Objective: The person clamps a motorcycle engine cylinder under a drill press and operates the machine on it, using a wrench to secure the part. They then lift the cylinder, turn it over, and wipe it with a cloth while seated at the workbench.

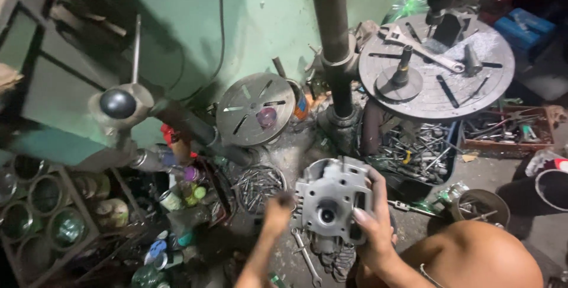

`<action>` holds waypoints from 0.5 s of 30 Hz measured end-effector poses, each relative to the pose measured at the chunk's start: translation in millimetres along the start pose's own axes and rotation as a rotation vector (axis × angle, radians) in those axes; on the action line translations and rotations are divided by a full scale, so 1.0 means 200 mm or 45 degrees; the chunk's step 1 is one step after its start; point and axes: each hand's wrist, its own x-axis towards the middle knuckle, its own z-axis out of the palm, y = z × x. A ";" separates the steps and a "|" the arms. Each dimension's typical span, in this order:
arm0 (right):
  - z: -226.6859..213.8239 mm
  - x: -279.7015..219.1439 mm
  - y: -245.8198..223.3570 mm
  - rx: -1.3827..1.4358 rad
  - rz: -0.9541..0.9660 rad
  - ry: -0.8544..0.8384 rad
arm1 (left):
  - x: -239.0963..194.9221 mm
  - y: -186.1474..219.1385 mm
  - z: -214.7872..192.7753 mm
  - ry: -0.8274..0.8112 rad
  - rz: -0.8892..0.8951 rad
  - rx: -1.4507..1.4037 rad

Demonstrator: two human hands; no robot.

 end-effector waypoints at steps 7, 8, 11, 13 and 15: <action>-0.05 0.00 0.01 0.339 0.151 -0.042 | -0.36 -0.09 0.47 -0.101 -0.099 -0.401; -0.08 0.00 0.08 0.284 0.176 0.058 | -0.41 -0.09 0.51 -0.120 -0.108 -0.462; -0.13 0.02 0.16 0.095 0.176 0.105 | -0.59 -0.05 0.59 -0.162 -0.136 -0.649; -0.12 0.03 0.15 -0.038 0.165 0.054 | -0.72 0.00 0.57 -0.180 -0.166 -0.771; -0.09 0.03 0.10 -0.541 0.136 -0.050 | -0.88 0.07 0.53 -0.198 -0.208 -0.889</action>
